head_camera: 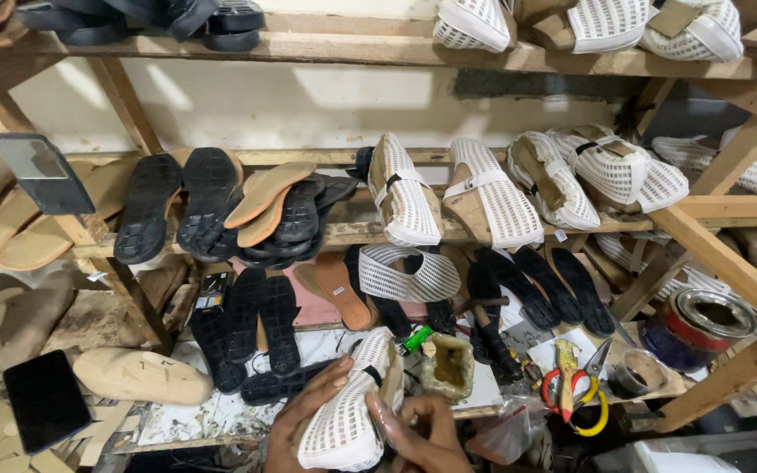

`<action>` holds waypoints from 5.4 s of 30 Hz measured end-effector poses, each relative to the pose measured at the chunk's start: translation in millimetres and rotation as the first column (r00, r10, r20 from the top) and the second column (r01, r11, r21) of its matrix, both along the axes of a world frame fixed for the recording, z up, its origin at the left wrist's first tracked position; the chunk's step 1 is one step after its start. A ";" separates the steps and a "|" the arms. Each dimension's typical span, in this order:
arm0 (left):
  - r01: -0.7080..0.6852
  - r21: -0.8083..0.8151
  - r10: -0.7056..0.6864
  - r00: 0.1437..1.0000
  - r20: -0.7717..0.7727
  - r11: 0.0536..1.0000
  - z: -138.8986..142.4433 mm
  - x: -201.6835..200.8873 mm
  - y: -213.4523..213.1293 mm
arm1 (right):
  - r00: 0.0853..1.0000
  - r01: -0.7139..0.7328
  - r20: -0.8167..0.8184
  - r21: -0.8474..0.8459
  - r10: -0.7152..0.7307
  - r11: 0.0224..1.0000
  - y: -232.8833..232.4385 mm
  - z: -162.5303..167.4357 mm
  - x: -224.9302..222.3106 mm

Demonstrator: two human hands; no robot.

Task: The person works at a shoe assembly bench, holding a woven shoe upper and applying glue from a container to its bottom edge. They then fit an insole board onto the upper, press the parts together, and later use a hammer to tap and secure the sole assembly on a shoe last.

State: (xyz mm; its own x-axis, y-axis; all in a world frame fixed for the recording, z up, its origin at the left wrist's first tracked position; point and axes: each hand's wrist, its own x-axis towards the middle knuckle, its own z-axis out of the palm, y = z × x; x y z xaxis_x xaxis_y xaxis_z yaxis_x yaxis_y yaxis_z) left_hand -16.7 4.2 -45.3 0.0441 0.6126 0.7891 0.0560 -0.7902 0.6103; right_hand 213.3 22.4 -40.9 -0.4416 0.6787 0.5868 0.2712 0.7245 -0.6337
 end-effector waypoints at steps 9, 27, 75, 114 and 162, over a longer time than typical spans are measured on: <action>-0.007 -0.108 0.009 1.000 0.011 0.994 13.8 7.9 -8.6 | 0.995 0.020 0.096 0.189 -0.039 0.982 8.9 1.5 26.8; -0.146 -0.139 0.128 0.983 -0.133 0.979 40.9 10.1 -22.0 | 0.978 0.204 0.001 0.242 -0.210 0.949 -9.3 25.6 27.8; 0.394 -0.709 0.339 0.675 0.655 0.585 -17.9 23.5 28.6 | 0.611 0.579 0.613 0.085 -0.501 0.811 77.6 35.2 36.7; 0.295 -0.853 0.327 0.829 0.452 0.431 6.6 38.4 19.5 | 0.911 0.316 0.163 0.316 -0.379 0.895 14.9 41.2 8.2; 0.565 -0.715 0.320 0.645 0.694 0.411 -52.8 8.0 38.7 | 0.618 0.667 0.593 -0.048 -0.516 0.743 66.6 25.6 47.0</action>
